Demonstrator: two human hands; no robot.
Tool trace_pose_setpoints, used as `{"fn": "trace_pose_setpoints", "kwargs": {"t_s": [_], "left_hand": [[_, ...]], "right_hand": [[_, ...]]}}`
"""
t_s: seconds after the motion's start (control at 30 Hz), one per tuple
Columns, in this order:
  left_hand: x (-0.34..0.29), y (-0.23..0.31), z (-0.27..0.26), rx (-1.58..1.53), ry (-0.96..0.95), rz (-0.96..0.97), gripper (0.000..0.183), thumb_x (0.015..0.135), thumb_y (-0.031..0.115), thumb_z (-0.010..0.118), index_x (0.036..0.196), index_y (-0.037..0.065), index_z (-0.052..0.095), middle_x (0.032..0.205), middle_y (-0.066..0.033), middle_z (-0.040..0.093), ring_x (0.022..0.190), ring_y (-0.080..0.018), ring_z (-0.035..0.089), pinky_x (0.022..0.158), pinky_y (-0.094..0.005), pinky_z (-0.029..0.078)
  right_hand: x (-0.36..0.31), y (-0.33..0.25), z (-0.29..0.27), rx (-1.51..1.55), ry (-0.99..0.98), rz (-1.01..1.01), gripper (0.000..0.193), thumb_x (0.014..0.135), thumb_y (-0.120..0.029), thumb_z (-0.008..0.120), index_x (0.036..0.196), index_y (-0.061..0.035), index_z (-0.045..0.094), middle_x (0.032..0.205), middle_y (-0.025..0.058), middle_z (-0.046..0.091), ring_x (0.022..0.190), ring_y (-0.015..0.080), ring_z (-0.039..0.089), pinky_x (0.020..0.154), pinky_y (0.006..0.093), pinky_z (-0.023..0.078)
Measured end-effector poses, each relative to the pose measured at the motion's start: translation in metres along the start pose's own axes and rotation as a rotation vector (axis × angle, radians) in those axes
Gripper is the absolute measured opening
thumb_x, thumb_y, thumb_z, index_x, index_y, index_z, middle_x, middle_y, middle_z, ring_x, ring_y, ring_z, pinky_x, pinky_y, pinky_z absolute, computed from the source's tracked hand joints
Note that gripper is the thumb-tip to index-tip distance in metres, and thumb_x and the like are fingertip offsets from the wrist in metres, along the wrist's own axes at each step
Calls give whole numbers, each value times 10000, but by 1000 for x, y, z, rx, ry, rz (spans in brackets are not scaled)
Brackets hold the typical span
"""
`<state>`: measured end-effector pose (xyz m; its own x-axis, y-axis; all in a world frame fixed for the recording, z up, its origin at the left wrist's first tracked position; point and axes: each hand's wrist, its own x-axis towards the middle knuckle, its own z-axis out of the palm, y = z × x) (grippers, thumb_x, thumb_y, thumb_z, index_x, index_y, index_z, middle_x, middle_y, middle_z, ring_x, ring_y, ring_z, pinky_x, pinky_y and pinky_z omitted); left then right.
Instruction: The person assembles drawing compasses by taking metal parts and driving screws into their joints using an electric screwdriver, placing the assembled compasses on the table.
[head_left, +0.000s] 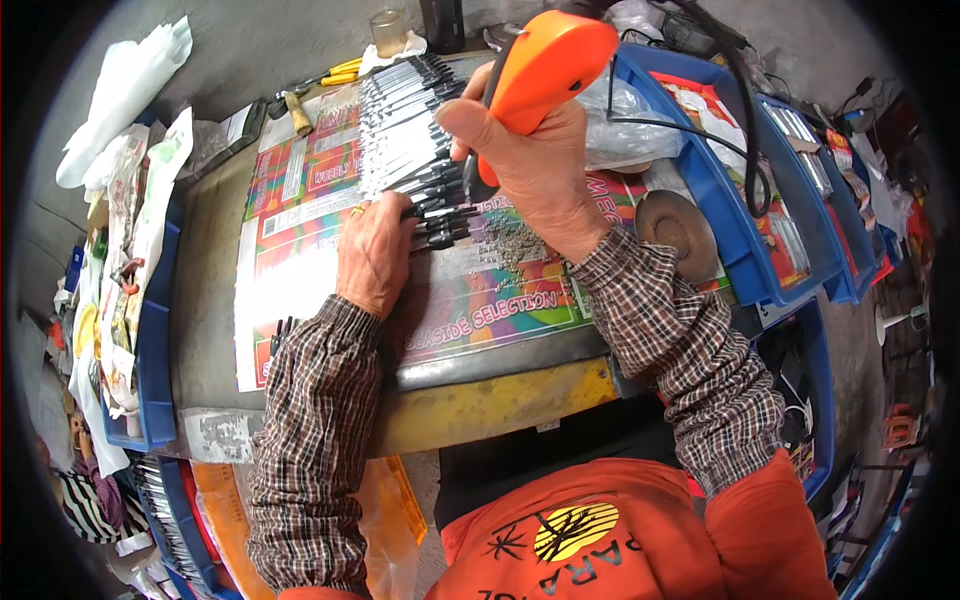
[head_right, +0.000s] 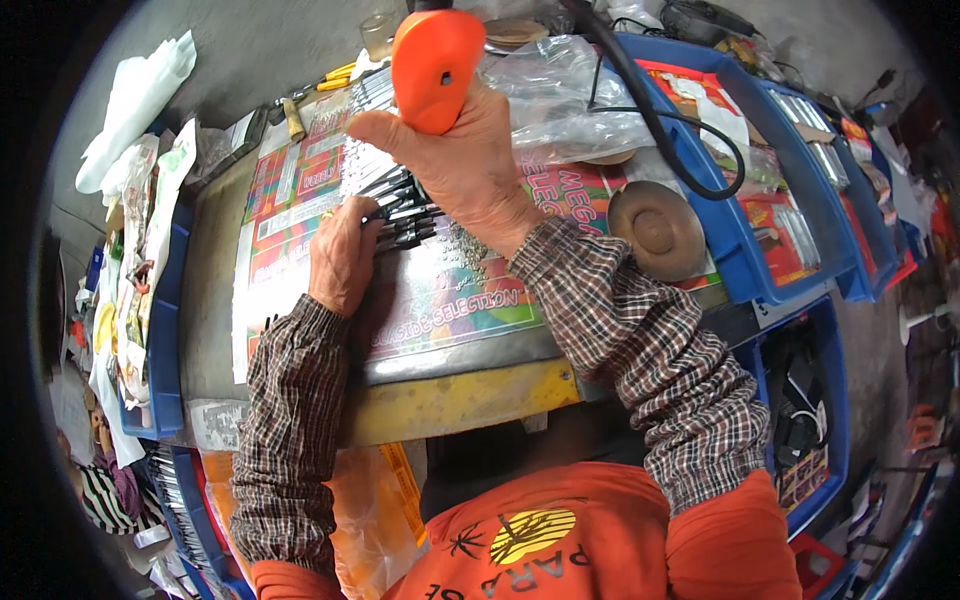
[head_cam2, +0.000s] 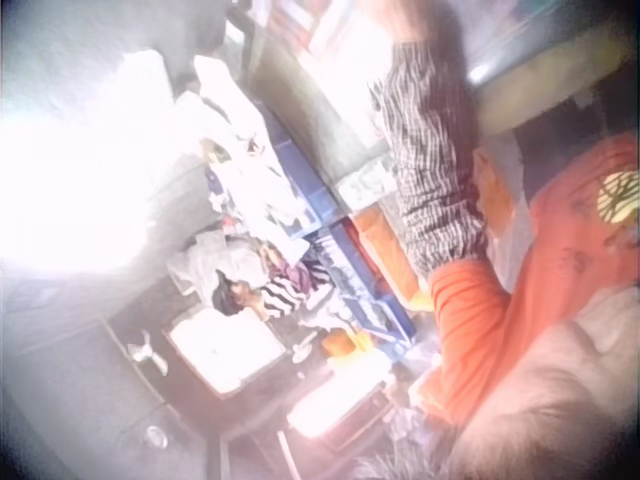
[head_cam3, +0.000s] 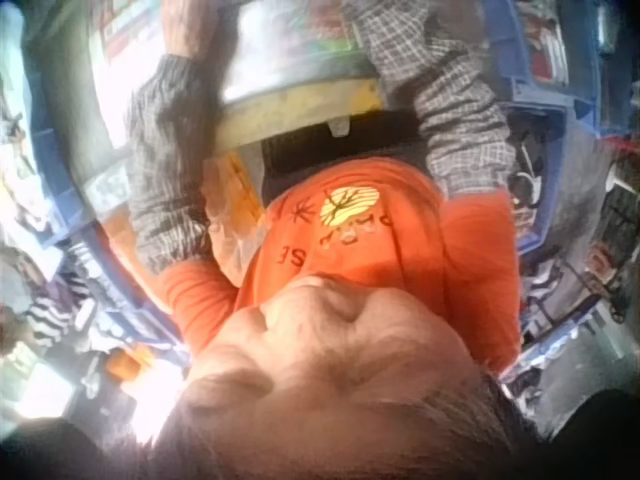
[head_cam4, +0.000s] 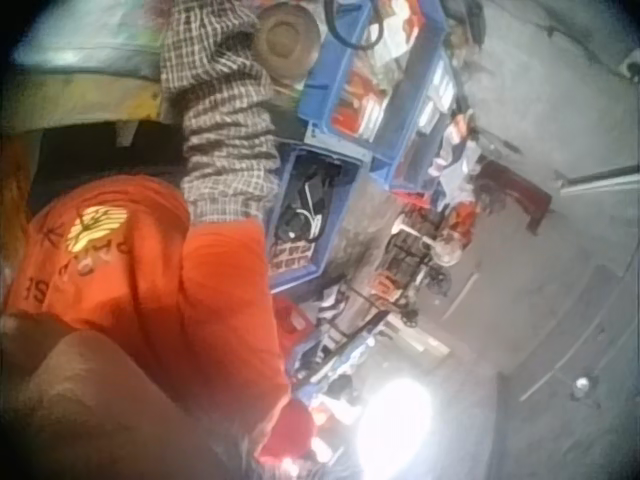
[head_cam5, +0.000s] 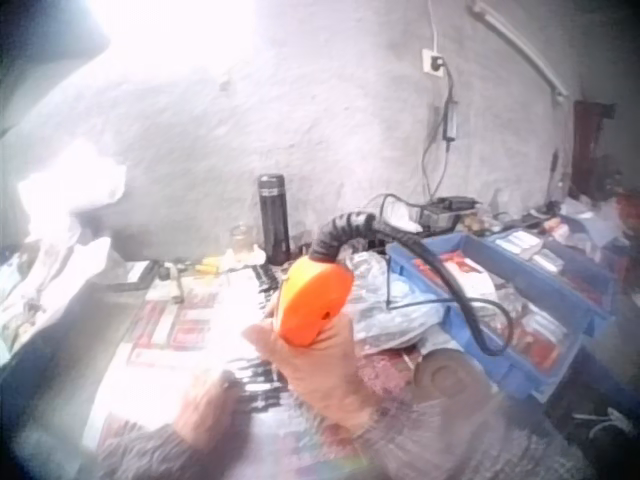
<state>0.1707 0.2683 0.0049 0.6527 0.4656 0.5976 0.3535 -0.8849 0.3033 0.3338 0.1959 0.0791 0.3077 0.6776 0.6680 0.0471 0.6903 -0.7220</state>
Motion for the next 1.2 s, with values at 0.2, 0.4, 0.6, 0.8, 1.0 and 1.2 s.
{"fn": "trace_pose_setpoints", "kwargs": {"t_s": [0.2, 0.4, 0.6, 0.8, 1.0, 1.2], "left_hand": [[-2, 3, -1, -10, -10, 13, 150, 766, 1, 574, 890, 25, 492, 765, -161, 564, 759, -350, 523, 710, -411, 379], [-5, -1, 1, 38, -19, 28, 161, 775, 25, 581, 913, 44, 501, 786, -152, 571, 780, -344, 527, 718, -414, 385], [-7, 1, -1, 115, -46, 47, 161, 781, 47, 582, 923, 54, 506, 770, -137, 576, 779, -336, 531, 720, -412, 387], [-10, 2, 0, 111, -26, 75, 173, 771, 56, 592, 924, 62, 511, 768, -126, 582, 776, -321, 533, 714, -399, 390], [-10, 3, 0, 138, -18, 77, 169, 770, 64, 594, 919, 65, 513, 777, -118, 589, 784, -313, 530, 713, -395, 391], [-13, 2, 0, 121, -35, 67, 189, 760, 61, 601, 929, 64, 516, 780, -118, 586, 794, -314, 525, 724, -394, 394]], "right_hand": [[-2, 16, -4, -57, 50, 48, 178, 749, -115, 728, 729, -57, 561, 779, 3, 557, 612, 64, 549, 533, 192, 453], [-2, 12, -4, -34, 30, 78, 343, 724, -312, 760, 753, -71, 517, 635, -78, 444, 605, 28, 402, 533, 197, 385], [-3, 12, -7, -63, 1, 100, 202, 766, -158, 720, 745, -55, 548, 735, -13, 544, 597, 57, 541, 526, 186, 447], [-1, 15, -7, -81, 6, 93, 205, 769, -172, 718, 760, -48, 555, 741, -11, 549, 599, 63, 545, 527, 192, 449], [0, 22, -6, -79, 44, 57, 204, 761, -167, 724, 768, -44, 562, 752, -6, 553, 608, 71, 554, 531, 196, 452], [0, 23, -2, 5, 75, 87, 200, 749, -148, 733, 774, -45, 564, 761, -2, 557, 614, 72, 557, 532, 196, 454]]}}
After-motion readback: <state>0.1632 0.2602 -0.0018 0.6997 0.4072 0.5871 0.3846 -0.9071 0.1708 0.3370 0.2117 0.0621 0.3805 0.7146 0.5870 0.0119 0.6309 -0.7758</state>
